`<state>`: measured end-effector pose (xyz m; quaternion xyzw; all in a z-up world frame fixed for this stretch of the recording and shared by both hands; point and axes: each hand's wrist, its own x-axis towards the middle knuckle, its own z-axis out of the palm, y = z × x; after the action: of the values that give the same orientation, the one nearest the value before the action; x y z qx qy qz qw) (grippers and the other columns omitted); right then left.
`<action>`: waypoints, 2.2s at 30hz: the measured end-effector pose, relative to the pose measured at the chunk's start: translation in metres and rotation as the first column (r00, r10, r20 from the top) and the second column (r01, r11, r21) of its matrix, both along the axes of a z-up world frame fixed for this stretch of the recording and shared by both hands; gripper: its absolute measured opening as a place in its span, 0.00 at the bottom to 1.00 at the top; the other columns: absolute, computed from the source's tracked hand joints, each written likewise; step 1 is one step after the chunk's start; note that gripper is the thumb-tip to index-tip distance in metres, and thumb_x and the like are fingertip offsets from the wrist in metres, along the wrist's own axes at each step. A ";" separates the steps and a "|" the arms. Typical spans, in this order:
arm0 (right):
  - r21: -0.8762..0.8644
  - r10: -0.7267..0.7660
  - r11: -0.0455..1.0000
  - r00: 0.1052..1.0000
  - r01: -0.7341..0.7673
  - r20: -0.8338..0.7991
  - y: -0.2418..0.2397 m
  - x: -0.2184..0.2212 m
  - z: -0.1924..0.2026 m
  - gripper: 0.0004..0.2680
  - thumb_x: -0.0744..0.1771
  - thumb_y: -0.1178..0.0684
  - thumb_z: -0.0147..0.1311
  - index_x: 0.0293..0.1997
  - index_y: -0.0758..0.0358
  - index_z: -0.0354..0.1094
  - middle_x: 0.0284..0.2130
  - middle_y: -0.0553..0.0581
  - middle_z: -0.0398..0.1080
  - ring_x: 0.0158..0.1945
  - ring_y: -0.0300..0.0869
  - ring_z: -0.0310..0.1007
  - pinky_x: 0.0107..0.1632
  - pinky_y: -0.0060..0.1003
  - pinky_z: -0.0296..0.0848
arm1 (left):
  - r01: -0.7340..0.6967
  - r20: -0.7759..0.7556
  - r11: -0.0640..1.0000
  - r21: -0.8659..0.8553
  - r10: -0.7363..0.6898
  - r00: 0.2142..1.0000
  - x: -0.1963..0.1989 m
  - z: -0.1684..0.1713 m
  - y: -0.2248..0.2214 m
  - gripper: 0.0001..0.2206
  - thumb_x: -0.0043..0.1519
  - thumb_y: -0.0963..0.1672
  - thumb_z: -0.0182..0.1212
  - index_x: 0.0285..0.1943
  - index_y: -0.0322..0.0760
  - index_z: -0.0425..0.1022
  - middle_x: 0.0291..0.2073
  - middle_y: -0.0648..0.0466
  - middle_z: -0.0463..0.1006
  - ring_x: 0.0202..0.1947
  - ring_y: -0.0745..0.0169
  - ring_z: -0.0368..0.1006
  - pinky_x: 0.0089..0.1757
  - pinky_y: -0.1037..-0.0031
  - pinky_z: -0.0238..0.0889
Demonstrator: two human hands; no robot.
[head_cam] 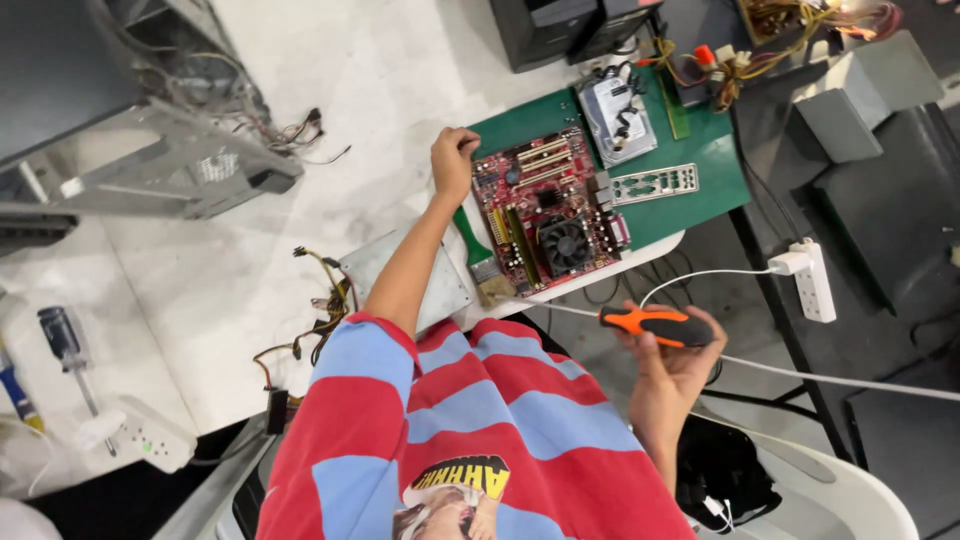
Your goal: The person is disassembling a computer power supply unit by removing the screws from its casing using a screwdriver.
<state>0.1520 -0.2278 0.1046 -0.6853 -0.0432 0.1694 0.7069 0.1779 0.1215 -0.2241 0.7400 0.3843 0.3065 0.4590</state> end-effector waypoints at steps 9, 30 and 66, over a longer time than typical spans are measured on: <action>-0.034 -0.117 0.993 0.989 0.114 -0.090 -0.008 -0.004 0.001 0.17 0.68 0.61 0.55 0.60 0.54 0.51 0.51 0.67 0.69 0.61 0.63 0.76 0.55 0.50 0.80 | 0.101 -0.023 0.990 -0.102 -0.104 0.994 0.014 -0.016 0.004 0.05 0.62 0.37 0.64 0.43 0.34 0.84 0.39 0.45 0.82 0.40 0.48 0.80 0.47 0.62 0.79; -0.012 -0.136 0.990 0.988 0.137 0.073 -0.026 -0.003 -0.031 0.18 0.67 0.67 0.53 0.62 0.62 0.52 0.50 0.69 0.69 0.59 0.64 0.75 0.47 0.41 0.83 | 0.304 -0.183 0.952 0.026 -0.295 0.938 0.010 -0.009 0.018 0.05 0.61 0.37 0.68 0.42 0.38 0.80 0.38 0.47 0.70 0.46 0.37 0.73 0.47 0.54 0.71; -0.088 0.531 0.672 0.394 -0.736 0.750 0.140 0.001 -0.002 0.14 0.70 0.57 0.57 0.49 0.68 0.49 0.36 0.73 0.67 0.40 0.58 0.70 0.49 0.43 0.70 | -0.432 -0.107 0.900 0.054 0.436 0.894 -0.327 0.185 -0.143 0.11 0.70 0.45 0.63 0.53 0.32 0.72 0.36 0.47 0.74 0.39 0.47 0.74 0.42 0.64 0.71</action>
<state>0.1526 -0.0875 0.1022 -0.5237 -0.5994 0.1354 0.5901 -0.1486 -0.0214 -0.0394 0.6587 0.5614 0.3628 0.3453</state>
